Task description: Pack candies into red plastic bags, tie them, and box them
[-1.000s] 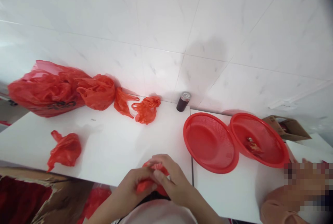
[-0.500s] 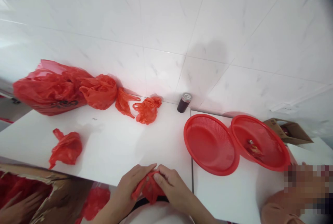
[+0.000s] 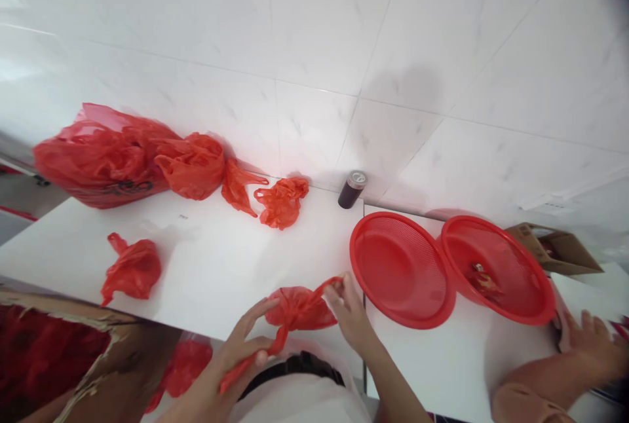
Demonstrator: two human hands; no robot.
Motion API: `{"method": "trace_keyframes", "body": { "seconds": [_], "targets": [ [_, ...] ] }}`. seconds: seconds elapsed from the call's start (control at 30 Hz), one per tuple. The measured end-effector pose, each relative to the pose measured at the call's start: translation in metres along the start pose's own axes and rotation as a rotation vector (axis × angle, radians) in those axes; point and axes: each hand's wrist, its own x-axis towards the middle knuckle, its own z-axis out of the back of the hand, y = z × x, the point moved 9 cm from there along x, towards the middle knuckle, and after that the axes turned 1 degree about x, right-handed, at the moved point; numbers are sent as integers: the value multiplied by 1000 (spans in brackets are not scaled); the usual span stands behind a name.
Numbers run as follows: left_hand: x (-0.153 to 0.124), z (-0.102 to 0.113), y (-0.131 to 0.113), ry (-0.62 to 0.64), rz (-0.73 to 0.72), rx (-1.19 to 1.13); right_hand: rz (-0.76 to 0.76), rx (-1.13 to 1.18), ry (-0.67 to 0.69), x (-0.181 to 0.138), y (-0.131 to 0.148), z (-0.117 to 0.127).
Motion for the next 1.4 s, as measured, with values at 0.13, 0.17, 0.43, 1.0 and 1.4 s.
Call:
{"method": "trace_keyframes", "body": {
  "seconds": [0.13,0.17,0.43,1.0,1.4],
  "targets": [
    [11,-6,-2,-41,-87,6,-40,-198,323,-22,-11,-49],
    [12,-3,4,-82,-81,25,-51,-198,341,-25,-16,-54],
    [14,-3,62,-268,169,-28,-70,18,98,-9,-31,-24],
    [39,6,42,-109,68,107,-115,248,297,-18,-11,-21],
    [11,23,85,-152,333,-159,-219,232,252,-27,-43,-22]
  ]
}}
